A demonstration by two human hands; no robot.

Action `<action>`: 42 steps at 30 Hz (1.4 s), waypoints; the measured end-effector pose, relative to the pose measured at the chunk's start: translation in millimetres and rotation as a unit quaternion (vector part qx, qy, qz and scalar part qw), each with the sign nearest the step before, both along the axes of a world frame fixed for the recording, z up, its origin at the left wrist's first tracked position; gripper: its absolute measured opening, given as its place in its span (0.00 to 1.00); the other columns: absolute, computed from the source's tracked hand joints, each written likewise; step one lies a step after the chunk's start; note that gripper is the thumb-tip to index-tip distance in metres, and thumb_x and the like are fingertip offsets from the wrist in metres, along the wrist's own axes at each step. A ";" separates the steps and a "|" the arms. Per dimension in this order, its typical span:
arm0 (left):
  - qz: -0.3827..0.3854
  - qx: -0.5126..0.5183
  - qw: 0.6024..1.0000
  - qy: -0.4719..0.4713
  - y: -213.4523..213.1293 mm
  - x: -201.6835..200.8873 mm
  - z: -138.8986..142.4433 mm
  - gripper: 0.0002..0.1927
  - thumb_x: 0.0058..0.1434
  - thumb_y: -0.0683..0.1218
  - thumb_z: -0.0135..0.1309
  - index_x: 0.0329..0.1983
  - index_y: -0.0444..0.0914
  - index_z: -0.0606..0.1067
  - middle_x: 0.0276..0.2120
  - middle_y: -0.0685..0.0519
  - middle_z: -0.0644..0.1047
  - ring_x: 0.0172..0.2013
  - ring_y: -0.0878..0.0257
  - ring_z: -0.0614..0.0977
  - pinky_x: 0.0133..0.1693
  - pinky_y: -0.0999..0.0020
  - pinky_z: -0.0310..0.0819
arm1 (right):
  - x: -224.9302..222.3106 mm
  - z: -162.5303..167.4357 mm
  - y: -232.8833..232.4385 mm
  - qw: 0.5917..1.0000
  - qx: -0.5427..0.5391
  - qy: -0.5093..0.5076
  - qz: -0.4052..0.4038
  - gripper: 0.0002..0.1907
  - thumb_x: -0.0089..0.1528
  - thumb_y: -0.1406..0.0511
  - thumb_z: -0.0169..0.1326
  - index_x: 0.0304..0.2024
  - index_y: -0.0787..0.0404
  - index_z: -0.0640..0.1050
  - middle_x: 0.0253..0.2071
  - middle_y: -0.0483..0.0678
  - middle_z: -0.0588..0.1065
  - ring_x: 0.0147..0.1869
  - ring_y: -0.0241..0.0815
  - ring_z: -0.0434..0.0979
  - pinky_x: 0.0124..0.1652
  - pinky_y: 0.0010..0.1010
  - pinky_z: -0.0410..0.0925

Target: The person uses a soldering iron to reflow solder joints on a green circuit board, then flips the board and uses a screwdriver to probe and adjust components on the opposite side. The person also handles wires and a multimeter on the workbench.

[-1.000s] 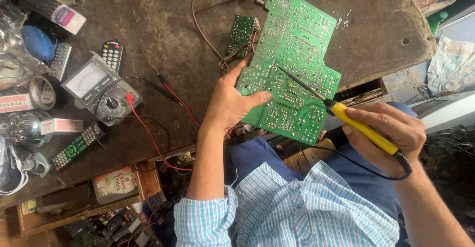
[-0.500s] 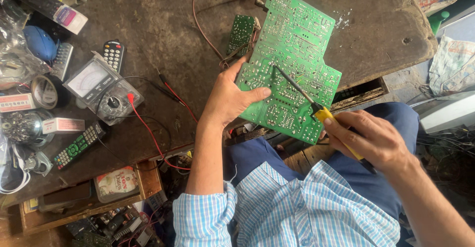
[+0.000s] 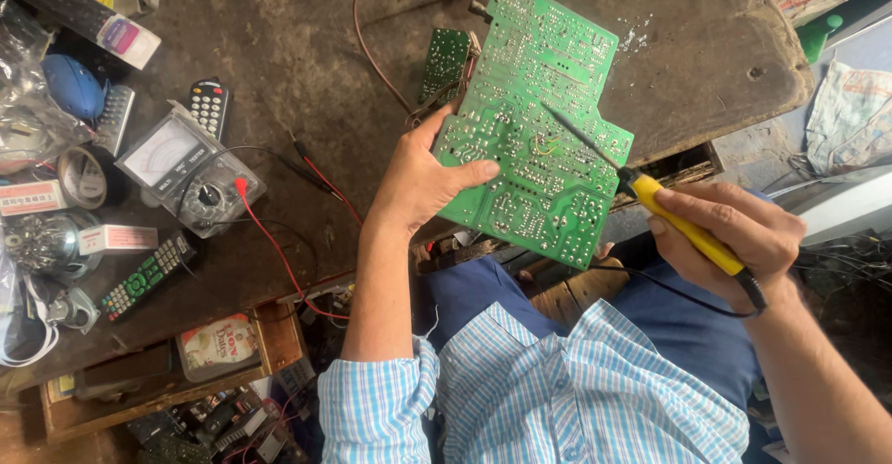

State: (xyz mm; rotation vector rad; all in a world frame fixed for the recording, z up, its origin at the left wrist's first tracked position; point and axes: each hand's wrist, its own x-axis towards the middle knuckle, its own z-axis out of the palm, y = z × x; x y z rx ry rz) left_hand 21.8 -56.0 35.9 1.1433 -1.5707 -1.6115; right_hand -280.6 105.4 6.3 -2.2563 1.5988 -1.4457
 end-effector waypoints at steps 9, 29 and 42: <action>0.010 -0.046 0.999 -0.023 16.7 0.6 4.2 0.40 0.50 0.40 0.68 0.69 0.39 0.70 0.50 0.53 0.83 0.48 0.67 0.82 0.53 0.69 0.77 | 10.1 -3.6 3.2 0.988 0.099 -0.121 0.013 0.10 0.60 0.71 0.63 0.43 0.67 0.82 0.38 0.53 0.81 0.34 0.38 0.83 0.33 0.23 0.72; 0.022 -0.108 0.994 -0.012 26.9 0.8 -1.1 0.43 0.50 0.41 0.69 0.71 0.37 0.68 0.61 0.50 0.77 0.58 0.63 0.79 0.60 0.67 0.73 | -4.5 -83.2 -3.7 0.731 0.189 -0.640 0.141 0.10 0.72 0.72 0.53 0.52 0.76 0.77 0.43 0.63 0.79 0.35 0.43 0.79 0.38 0.29 0.73; 0.021 -0.115 0.992 -0.035 26.9 1.5 1.0 0.42 0.50 0.44 0.68 0.70 0.38 0.69 0.56 0.51 0.80 0.53 0.66 0.81 0.58 0.69 0.74 | -48.3 -123.3 -40.1 0.615 0.273 -0.719 0.174 0.09 0.69 0.70 0.55 0.47 0.72 0.80 0.42 0.59 0.79 0.37 0.44 0.75 0.36 0.27 0.70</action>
